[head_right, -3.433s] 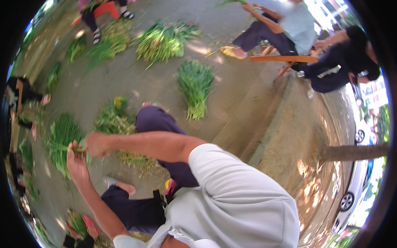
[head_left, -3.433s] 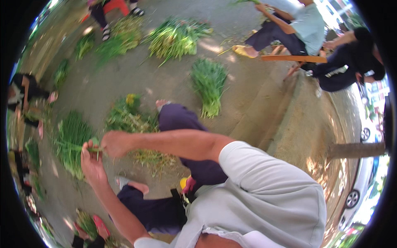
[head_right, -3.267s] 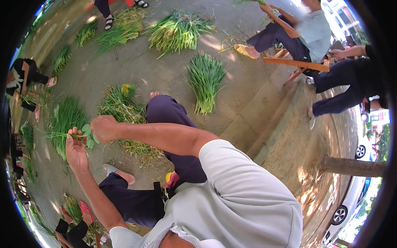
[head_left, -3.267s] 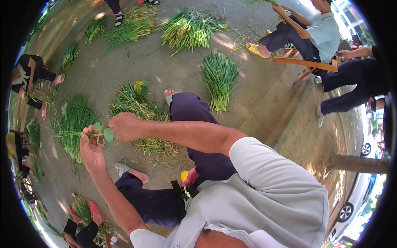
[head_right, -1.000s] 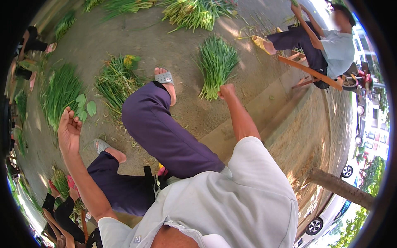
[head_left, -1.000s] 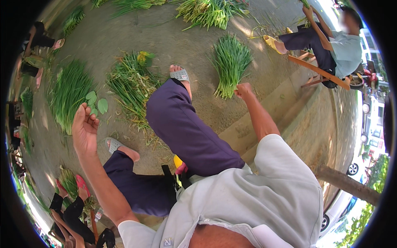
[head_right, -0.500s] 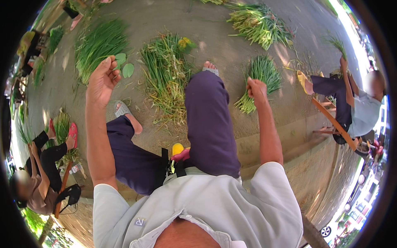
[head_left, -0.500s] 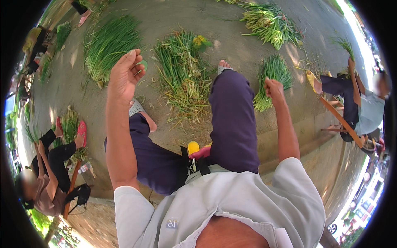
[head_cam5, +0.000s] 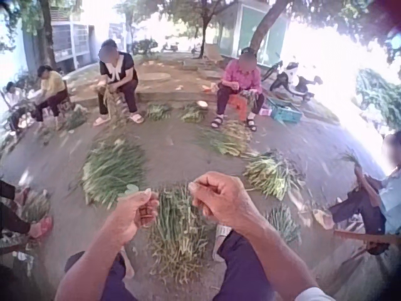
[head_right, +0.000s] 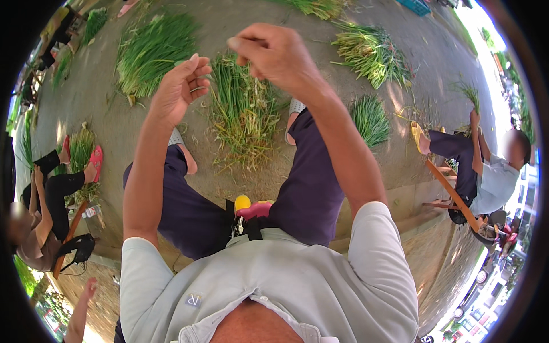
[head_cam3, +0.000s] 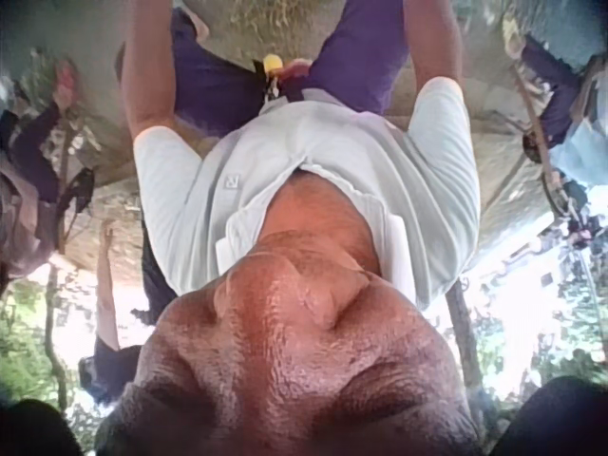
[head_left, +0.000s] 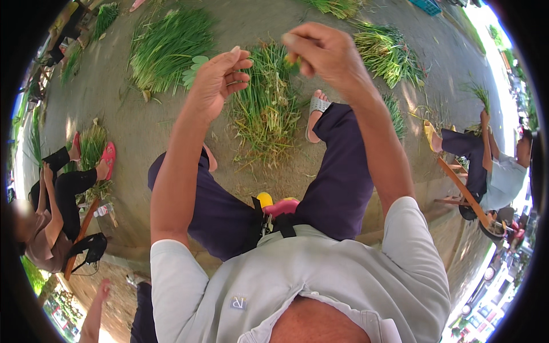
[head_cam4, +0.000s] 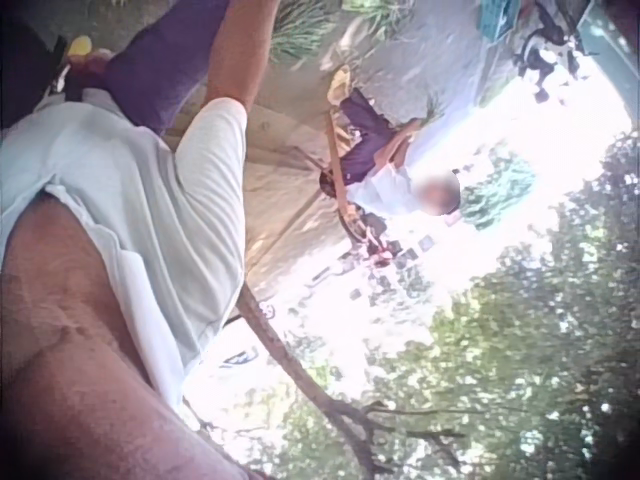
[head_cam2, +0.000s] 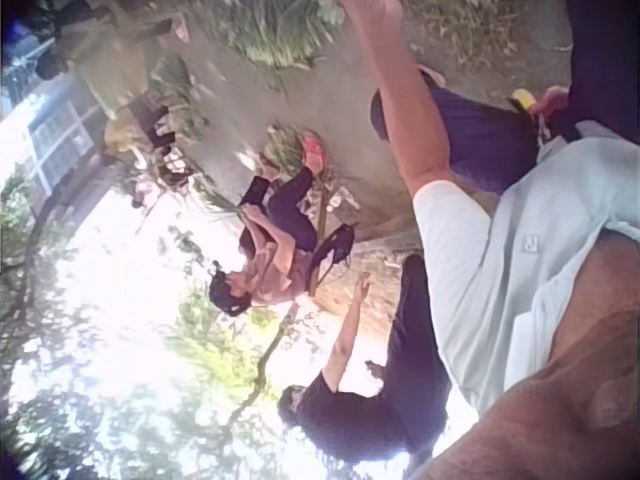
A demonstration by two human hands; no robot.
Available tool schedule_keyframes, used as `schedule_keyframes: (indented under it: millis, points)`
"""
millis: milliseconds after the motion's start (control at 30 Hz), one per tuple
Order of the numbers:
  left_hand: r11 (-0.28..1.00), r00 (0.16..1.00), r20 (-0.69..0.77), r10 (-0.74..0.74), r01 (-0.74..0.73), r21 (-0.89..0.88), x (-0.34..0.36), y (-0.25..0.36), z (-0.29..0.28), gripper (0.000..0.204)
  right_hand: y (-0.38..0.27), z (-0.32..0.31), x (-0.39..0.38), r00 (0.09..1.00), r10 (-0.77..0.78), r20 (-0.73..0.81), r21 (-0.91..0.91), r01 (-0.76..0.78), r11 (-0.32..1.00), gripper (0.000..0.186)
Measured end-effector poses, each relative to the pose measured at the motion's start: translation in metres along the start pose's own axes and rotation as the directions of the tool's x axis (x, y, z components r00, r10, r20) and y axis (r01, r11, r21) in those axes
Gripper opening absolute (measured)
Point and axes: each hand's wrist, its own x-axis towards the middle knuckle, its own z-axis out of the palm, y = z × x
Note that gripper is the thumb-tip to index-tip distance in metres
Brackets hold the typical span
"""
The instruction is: The person sorts green stalks into bunches and ties each bunch with a thin strand of plant material by hand.
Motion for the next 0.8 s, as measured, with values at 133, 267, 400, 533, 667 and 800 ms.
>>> schedule_keyframes:
  millis: [133,267,400,533,667,800]
  points:
    - [0.997,0.994,0.106,0.013,-0.021,0.079,-0.001,-0.001,0.007,0.039,0.044,0.033,0.022,0.991,0.049,0.128,0.076,-0.059,0.995,0.022]
    - [0.994,0.998,0.059,0.025,-0.031,0.107,-0.002,-0.002,0.003,0.04,0.078,0.048,0.026,0.97,0.228,0.082,-0.073,-0.222,0.972,0.023]
    - [0.99,0.997,0.048,0.066,-0.071,0.12,0.0,-0.002,0.003,0.04,0.072,0.054,0.024,0.979,0.183,0.09,-0.065,-0.177,0.982,0.024]
    - [0.986,0.993,0.082,0.085,-0.096,0.139,0.0,-0.003,0.009,0.038,0.072,0.053,0.028,0.992,0.101,0.074,-0.047,-0.097,0.994,0.025]
    - [0.962,0.989,0.1,0.109,-0.13,0.241,0.001,-0.007,0.017,0.036,0.072,0.051,0.032,0.987,0.135,0.085,0.006,-0.136,0.991,0.024]
    - [0.949,0.984,0.074,0.165,-0.179,0.26,-0.004,-0.01,0.025,0.035,0.073,0.057,0.032,0.978,0.205,0.03,0.169,-0.207,0.964,0.025]
